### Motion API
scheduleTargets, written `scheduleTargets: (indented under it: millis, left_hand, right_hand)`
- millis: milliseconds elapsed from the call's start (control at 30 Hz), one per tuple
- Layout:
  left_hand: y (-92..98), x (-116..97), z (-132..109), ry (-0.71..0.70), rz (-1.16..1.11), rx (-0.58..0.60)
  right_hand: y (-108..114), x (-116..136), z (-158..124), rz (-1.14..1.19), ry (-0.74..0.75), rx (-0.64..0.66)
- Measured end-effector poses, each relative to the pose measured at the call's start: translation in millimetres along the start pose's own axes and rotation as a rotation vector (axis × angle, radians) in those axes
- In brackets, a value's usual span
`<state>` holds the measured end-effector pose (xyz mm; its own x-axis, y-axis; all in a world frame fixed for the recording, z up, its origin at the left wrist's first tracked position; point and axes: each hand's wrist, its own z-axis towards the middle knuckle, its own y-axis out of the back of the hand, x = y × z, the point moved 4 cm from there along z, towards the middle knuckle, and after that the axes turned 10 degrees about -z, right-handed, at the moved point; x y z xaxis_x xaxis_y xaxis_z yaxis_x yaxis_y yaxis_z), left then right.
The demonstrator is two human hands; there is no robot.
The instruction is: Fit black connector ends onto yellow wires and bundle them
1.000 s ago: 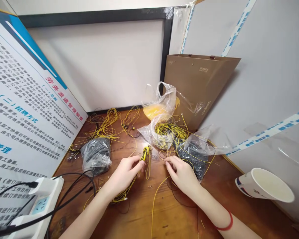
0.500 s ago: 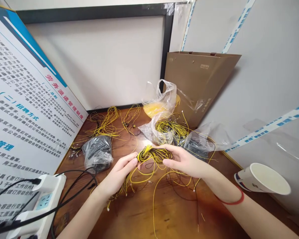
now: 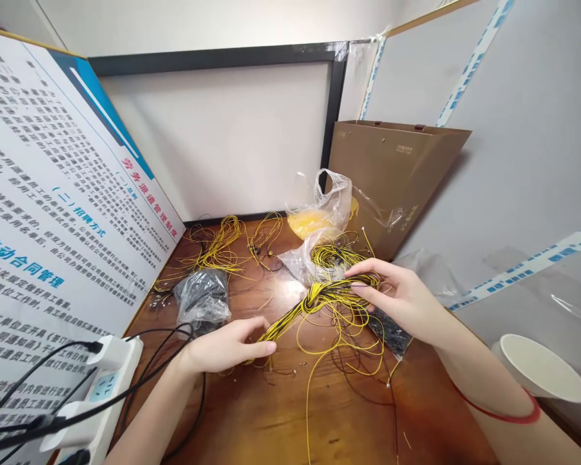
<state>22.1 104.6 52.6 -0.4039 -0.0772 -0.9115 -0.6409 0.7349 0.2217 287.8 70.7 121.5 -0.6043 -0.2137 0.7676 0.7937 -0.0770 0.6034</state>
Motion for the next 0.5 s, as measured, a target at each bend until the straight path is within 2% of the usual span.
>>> scheduleTargets:
  millis: [100,167,233,300,400,500]
  left_hand:
    - [6.8,-23,-3,-0.165,-0.126,-0.245]
    - [-1.4,-45,-5,-0.322,-0.22,-0.325]
    - [-20.8,-64,-5,-0.405,-0.255,-0.226]
    - [-40.4,-73,-4,-0.335,-0.392,-0.068]
    - [-55.8,-73,-5,-0.193,-0.552,0.092]
    - [-54.4,-66,-6,-0.129,-0.565,0.144]
  right_hand:
    - [-10,21,-6,-0.049,0.099,0.02]
    - [-25,38,-11,-0.081,0.195,0.048]
    - [-37,55,-17,-0.109,0.294,0.027]
    - [-40,65,-22,-0.13,0.328,-0.038]
    - [-30,67,-21,-0.075,0.211,-0.086]
    - [-17,59,-14,0.079,0.051,-0.042]
